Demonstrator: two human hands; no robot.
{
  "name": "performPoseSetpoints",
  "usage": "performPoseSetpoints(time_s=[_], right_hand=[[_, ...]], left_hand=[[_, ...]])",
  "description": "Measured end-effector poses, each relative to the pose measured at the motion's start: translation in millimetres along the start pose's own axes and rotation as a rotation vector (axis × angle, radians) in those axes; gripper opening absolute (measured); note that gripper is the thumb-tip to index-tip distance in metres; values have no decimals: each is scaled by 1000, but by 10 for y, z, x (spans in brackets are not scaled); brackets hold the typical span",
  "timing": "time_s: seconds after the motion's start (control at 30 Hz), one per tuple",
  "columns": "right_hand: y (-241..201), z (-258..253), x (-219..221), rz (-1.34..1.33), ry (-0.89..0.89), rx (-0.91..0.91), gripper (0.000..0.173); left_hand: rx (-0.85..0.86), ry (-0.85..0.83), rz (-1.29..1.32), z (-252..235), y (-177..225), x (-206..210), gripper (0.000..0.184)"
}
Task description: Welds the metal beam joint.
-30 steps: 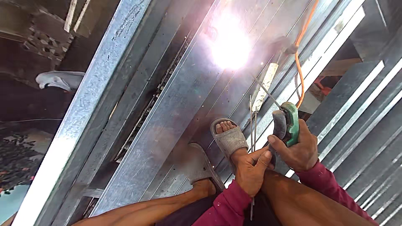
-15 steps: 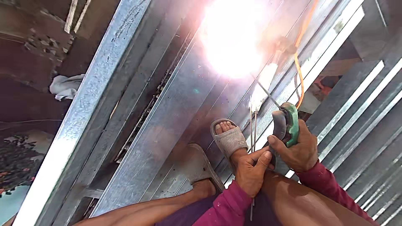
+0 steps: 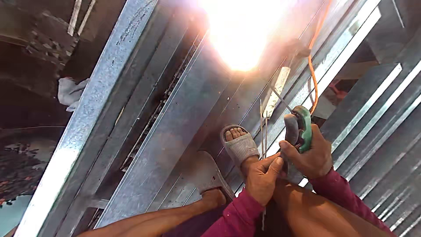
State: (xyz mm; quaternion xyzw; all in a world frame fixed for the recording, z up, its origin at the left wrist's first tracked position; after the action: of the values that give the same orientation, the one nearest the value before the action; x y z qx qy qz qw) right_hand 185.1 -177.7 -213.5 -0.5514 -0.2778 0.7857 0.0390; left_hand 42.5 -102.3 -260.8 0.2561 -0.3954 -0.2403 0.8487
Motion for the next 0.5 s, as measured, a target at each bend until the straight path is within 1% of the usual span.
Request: performPoseSetpoints(time_s=[0.13,0.5], right_hand=[[0,5,0,13,-5,17,75],[-1,-6,1,6,12,-4,71]], left_hand=[[16,4,6,1,-13,-3,28],[-4,4,1,-9,3,0,29]])
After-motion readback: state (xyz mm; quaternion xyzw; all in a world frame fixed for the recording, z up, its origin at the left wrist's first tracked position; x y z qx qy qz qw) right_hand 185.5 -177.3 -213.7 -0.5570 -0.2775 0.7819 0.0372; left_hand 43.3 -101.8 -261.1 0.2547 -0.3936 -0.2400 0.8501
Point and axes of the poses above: each hand's wrist, its own z-axis away from the middle knuckle, its own x-axis out of the palm, y = z × x, the point moved 5 cm from there along -z, towards the middle knuckle, and after that the axes turned 7 degrees about x, right-handed, at the moved point
